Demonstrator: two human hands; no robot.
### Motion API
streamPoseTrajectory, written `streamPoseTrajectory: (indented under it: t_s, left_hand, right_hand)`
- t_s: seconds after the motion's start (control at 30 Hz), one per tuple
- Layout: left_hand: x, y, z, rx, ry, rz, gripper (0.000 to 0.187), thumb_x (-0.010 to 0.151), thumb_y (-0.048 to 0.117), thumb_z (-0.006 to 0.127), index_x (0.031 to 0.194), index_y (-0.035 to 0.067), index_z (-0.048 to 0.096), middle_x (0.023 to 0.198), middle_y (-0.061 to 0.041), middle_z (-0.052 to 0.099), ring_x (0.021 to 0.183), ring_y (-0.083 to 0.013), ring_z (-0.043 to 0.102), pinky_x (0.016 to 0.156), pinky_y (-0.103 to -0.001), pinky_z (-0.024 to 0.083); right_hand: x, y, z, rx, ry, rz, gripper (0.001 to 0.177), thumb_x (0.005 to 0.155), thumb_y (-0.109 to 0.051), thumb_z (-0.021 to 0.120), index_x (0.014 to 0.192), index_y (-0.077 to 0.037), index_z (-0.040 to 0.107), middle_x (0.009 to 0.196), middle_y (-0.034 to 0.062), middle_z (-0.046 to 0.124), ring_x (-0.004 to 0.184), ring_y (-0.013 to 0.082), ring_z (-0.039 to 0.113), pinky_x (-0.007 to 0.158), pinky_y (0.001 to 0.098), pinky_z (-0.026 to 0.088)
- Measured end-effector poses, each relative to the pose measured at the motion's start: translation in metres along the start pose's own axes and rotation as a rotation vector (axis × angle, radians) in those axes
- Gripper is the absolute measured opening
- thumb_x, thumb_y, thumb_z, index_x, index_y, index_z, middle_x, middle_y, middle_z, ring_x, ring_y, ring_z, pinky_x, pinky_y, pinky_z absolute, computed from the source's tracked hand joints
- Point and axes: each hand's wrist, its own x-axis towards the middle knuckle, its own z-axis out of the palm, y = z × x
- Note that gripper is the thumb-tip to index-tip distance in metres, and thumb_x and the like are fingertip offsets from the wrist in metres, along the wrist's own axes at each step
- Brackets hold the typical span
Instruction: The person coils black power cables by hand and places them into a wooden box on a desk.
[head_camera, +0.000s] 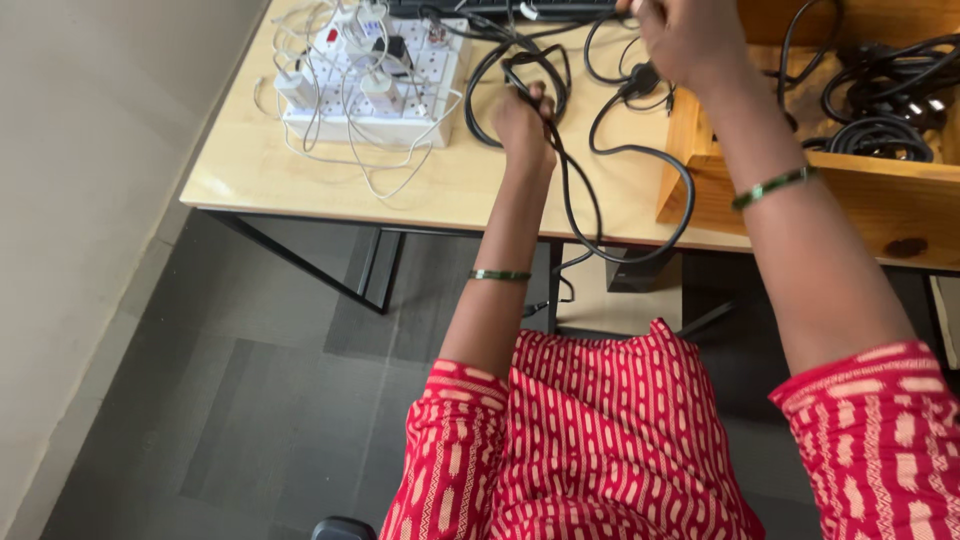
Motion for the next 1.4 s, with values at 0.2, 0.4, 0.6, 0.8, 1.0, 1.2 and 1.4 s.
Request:
streamPoseTrajectory:
  t_s: [0.2, 0.4, 0.6, 0.8, 1.0, 1.2, 1.4]
  left_hand:
    - [0.076, -0.011, 0.017, 0.100, 0.104, 0.268, 0.032, 0.102, 0.013, 0.035, 0.078, 0.002, 0.051, 0.066, -0.008, 0.056, 0.051, -0.0162, 0.050, 0.045, -0.030, 0.038]
    - [0.079, -0.011, 0.000, 0.281, 0.010, 0.293, 0.032, 0.107, 0.021, 0.037, 0.090, 0.001, 0.055, 0.077, -0.010, 0.063, 0.064, -0.0173, 0.057, 0.059, -0.031, 0.047]
    - [0.005, 0.022, -0.013, 0.072, -0.472, -0.070, 0.073, 0.100, 0.063, 0.024, 0.123, 0.001, 0.054, 0.098, -0.019, 0.072, 0.085, -0.0243, 0.069, 0.080, -0.035, 0.058]
    - [-0.055, 0.031, -0.034, 0.049, -0.568, -0.352, 0.106, 0.091, 0.083, 0.013, 0.140, -0.004, 0.046, 0.113, -0.022, 0.067, 0.077, -0.0197, 0.061, 0.063, -0.031, 0.047]
    - [-0.074, 0.022, -0.052, 0.341, -0.587, -0.239, 0.069, 0.099, 0.061, 0.048, 0.133, 0.002, 0.058, 0.081, -0.007, 0.057, 0.052, -0.0087, 0.039, 0.046, -0.024, 0.028]
    - [-0.098, 0.037, -0.048, 0.914, -0.397, -0.200, 0.038, 0.100, 0.035, 0.069, 0.094, -0.002, 0.074, 0.058, 0.005, 0.043, 0.048, -0.0057, 0.033, 0.042, -0.025, 0.025]
    - [-0.119, 0.077, -0.107, 0.589, -0.514, -0.199, 0.022, 0.097, 0.020, 0.066, 0.107, 0.002, 0.076, 0.061, 0.004, 0.053, 0.053, -0.0052, 0.044, 0.050, -0.023, 0.034]
  right_hand:
    - [-0.050, -0.082, 0.041, -0.546, -0.646, 0.005, 0.016, 0.088, -0.013, 0.063, 0.090, -0.004, 0.076, 0.086, 0.0196, 0.072, 0.084, 0.0358, 0.073, 0.071, 0.0487, 0.058]
    - [-0.092, -0.126, 0.070, -0.584, -1.045, 0.084, 0.030, 0.074, -0.014, 0.074, 0.102, -0.004, 0.079, 0.101, 0.0162, 0.071, 0.095, 0.0318, 0.075, 0.070, 0.0443, 0.057]
    - [-0.056, -0.129, 0.031, 0.055, -1.325, 0.202, 0.031, 0.086, -0.016, 0.063, 0.108, 0.003, 0.075, 0.081, 0.0119, 0.069, 0.069, 0.0233, 0.064, 0.058, 0.0370, 0.050]
    - [0.003, -0.093, -0.012, 0.620, -0.815, 0.395, 0.027, 0.085, -0.016, 0.057, 0.104, -0.003, 0.072, 0.083, 0.0025, 0.068, 0.054, 0.0109, 0.046, 0.047, 0.0300, 0.039]
    - [0.024, 0.016, -0.015, 0.460, -0.325, 0.484, 0.023, 0.085, -0.008, 0.056, 0.102, 0.000, 0.070, 0.092, 0.0027, 0.073, 0.062, 0.0145, 0.051, 0.053, 0.0324, 0.041]
    - [0.018, 0.078, 0.001, 0.124, -0.261, 0.463, 0.022, 0.087, -0.004, 0.058, 0.105, -0.002, 0.071, 0.096, 0.0055, 0.073, 0.073, 0.0181, 0.057, 0.063, 0.0337, 0.047]
    - [0.009, 0.038, 0.014, -0.076, -0.247, 0.351, 0.023, 0.090, 0.000, 0.059, 0.109, -0.003, 0.071, 0.101, 0.0083, 0.074, 0.084, 0.0218, 0.063, 0.073, 0.0350, 0.052]
